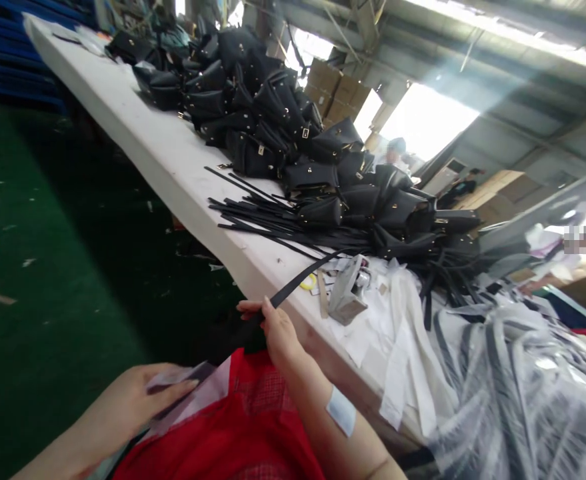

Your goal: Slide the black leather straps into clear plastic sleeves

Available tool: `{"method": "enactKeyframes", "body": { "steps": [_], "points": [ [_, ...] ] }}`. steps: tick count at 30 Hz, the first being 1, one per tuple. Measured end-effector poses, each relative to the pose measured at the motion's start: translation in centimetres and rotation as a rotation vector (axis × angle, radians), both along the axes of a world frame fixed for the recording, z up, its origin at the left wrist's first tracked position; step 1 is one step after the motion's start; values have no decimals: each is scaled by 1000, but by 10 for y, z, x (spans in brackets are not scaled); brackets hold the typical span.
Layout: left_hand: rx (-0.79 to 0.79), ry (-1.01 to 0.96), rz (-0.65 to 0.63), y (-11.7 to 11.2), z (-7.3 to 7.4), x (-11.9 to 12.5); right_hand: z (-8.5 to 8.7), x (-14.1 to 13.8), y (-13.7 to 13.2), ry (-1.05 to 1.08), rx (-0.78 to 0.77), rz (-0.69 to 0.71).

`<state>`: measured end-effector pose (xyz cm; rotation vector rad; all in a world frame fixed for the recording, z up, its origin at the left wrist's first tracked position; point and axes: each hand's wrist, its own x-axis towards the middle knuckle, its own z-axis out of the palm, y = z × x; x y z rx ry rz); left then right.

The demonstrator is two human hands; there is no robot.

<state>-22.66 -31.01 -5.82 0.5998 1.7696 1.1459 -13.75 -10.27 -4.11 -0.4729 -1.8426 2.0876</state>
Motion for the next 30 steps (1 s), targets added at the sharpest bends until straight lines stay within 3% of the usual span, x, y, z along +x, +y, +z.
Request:
{"method": "enactKeyframes", "body": {
  "steps": [6,11,13,21,26,28,30],
  "points": [
    [89,-86,28,21,10,2,-7,6,-28,-92,-7,371],
    [-12,55,56,19,16,1,-8,7,-11,-89,-203,128],
    [-5,93,58,17,17,1,-9,5,-3,-116,-280,92],
    [71,186,157,20,14,3,-18,0,-18,-168,-390,246],
    [157,354,486,5,4,-8,-17,-16,-17,-160,-384,222],
    [202,336,483,-4,3,-10,-14,-24,-14,-169,-369,221],
    [213,260,381,-9,3,-9,-13,-32,-14,-174,-361,231]
  ]
}}
